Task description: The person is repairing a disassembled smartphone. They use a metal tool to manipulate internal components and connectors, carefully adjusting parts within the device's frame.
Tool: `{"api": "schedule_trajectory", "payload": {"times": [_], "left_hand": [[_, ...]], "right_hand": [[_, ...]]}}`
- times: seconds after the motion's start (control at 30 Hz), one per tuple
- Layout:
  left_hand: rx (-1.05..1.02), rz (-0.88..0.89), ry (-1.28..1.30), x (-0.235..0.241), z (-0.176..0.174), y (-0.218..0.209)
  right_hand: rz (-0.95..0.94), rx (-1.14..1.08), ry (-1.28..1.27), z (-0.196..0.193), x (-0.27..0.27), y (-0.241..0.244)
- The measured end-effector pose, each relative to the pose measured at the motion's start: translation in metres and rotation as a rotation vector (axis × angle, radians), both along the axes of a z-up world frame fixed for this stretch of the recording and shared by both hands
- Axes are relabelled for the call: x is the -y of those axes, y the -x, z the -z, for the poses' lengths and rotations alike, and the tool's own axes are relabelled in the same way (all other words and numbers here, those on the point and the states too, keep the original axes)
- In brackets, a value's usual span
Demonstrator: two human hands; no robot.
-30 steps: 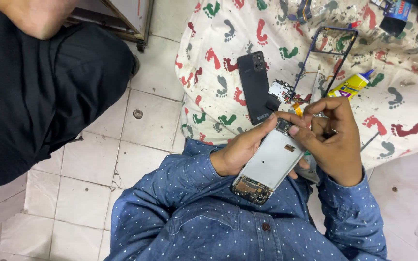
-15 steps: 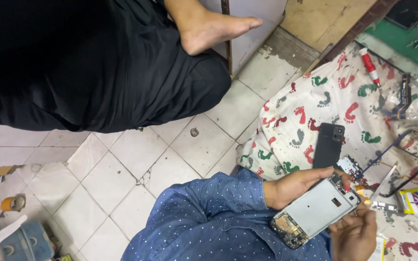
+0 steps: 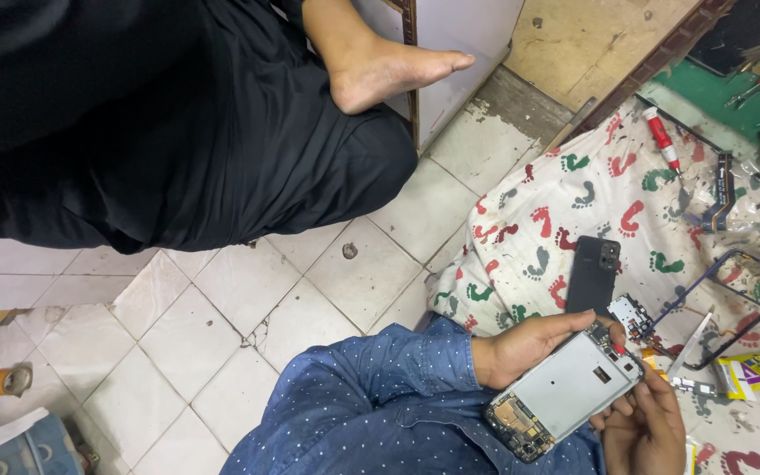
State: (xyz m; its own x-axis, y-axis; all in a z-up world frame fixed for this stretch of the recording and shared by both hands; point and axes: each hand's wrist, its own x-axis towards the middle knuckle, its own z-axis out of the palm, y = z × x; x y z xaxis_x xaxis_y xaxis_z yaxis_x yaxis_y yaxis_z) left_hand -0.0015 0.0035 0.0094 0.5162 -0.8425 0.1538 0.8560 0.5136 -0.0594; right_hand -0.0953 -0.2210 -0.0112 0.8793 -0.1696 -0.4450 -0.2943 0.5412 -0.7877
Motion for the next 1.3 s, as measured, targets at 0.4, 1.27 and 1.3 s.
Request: {"api": "schedule_trajectory", "payload": {"times": [0.4, 1.27, 1.3], "left_hand": [[0.037, -0.041, -0.257, 0.004, 0.008, 0.0], [0.002, 0.048, -0.137, -0.022, -0.053, 0.005], [-0.001, 0.058, -0.156, -0.026, -0.055, 0.004]], "right_hand": [[-0.06, -0.103, 0.119, 0.062, 0.026, 0.037], [-0.504, 0.422, 1.512, -0.207, -0.046, -0.015], [-0.56, 0.475, 1.535, -0.212, -0.048, -0.022]]}}
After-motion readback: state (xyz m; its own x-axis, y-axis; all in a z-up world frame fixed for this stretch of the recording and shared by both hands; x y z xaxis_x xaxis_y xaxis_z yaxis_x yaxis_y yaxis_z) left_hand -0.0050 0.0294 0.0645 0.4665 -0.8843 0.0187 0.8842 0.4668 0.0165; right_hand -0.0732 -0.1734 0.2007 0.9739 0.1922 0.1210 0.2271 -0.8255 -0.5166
